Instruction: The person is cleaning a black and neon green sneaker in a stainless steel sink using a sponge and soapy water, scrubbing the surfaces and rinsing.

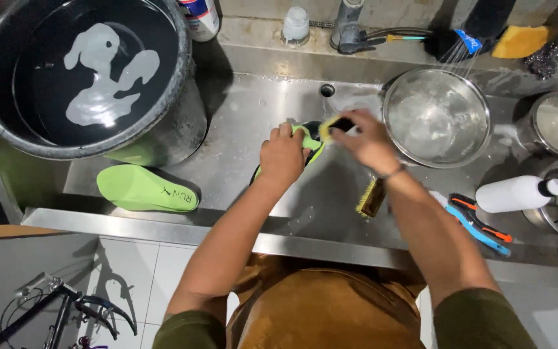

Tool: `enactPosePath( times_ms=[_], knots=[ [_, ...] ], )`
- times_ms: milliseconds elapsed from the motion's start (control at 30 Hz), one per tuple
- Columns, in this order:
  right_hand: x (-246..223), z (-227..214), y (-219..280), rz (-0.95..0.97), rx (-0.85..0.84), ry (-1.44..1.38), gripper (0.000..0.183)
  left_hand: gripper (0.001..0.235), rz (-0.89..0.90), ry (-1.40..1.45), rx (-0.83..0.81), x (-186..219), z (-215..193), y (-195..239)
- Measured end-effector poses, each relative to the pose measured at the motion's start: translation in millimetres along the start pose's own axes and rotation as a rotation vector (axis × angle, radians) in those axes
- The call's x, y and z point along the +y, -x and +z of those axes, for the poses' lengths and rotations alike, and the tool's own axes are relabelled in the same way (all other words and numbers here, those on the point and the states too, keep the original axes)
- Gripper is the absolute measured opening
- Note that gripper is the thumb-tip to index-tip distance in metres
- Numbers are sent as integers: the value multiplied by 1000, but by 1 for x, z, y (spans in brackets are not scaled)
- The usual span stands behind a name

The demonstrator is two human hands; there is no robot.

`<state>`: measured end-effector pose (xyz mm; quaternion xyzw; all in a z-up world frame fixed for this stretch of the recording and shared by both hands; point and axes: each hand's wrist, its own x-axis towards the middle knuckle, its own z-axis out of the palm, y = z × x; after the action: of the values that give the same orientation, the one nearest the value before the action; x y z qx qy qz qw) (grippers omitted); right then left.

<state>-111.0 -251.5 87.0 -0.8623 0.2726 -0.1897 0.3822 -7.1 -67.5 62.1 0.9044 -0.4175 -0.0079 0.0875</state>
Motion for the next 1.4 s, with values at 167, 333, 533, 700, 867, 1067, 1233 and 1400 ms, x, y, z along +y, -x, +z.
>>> enactPosePath(
  times_ms=[167,333,533,700,867,1067,1233,1400],
  knots=[
    [38,43,-5,317,-272,-77,56,38,10,72,57,-13,38,-8],
    [18,15,-3,307,-225,-47,46,51,31,44,-60,-7,60,-30],
    [-32,28,34,-51,-209,-196,43,62,34,248,-294,-35,41,-31],
    [55,44,2,58,-318,172,49,73,26,438,-433,-43,-8,-1],
    [14,42,15,-405,-97,-238,45,82,109,516,-547,-54,-32,8],
    [77,61,-16,92,-314,128,64,84,100,512,-585,-55,-40,13],
    [7,42,24,-71,-239,94,57,79,116,552,-516,-41,-61,13],
    [56,74,21,-304,-118,-56,41,83,122,448,-560,-53,-37,9]
  ],
)
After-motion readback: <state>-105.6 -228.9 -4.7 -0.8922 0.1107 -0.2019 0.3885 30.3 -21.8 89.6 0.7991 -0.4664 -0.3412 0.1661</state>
